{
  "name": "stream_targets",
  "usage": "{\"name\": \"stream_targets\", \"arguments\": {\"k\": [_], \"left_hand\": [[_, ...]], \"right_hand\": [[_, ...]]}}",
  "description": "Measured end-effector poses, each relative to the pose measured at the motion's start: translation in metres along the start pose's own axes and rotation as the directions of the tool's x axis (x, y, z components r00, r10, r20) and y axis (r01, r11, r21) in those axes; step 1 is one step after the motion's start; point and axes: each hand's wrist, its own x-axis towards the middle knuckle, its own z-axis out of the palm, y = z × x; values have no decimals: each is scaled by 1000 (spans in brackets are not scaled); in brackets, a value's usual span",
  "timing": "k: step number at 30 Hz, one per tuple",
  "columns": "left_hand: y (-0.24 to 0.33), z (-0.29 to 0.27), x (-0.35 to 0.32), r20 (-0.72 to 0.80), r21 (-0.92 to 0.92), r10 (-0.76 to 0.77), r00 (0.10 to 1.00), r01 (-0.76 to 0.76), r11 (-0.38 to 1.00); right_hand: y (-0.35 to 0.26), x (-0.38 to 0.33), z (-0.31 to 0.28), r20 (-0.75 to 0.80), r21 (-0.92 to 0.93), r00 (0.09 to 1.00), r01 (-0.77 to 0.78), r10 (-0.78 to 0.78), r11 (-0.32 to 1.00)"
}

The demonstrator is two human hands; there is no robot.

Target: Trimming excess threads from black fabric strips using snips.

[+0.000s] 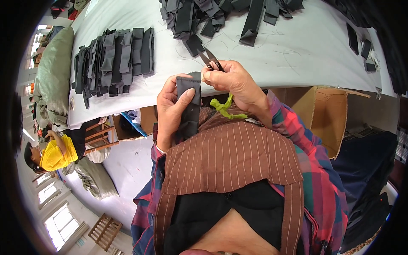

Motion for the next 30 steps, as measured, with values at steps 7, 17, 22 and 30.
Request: {"name": "stream_targets", "arguments": {"k": [7, 17, 22, 30], "left_hand": [[-5, -8, 8, -5, -176, -165, 986, 162, 971], [-5, -14, 12, -86, -320, -208, 974, 171, 932], [-5, -14, 13, -72, -245, -175, 982, 152, 958], [-2, -11, 11, -89, -241, -188, 978, 162, 957]], "right_hand": [[8, 5, -8, -13, 212, 1000, -14, 17, 977], [8, 8, -8, 165, -939, 756, 318, -633, 135], [8, 10, -6, 253, -949, 699, 314, -669, -32], [2, 10, -2, 317, -942, 670, 303, -671, -142]]}}
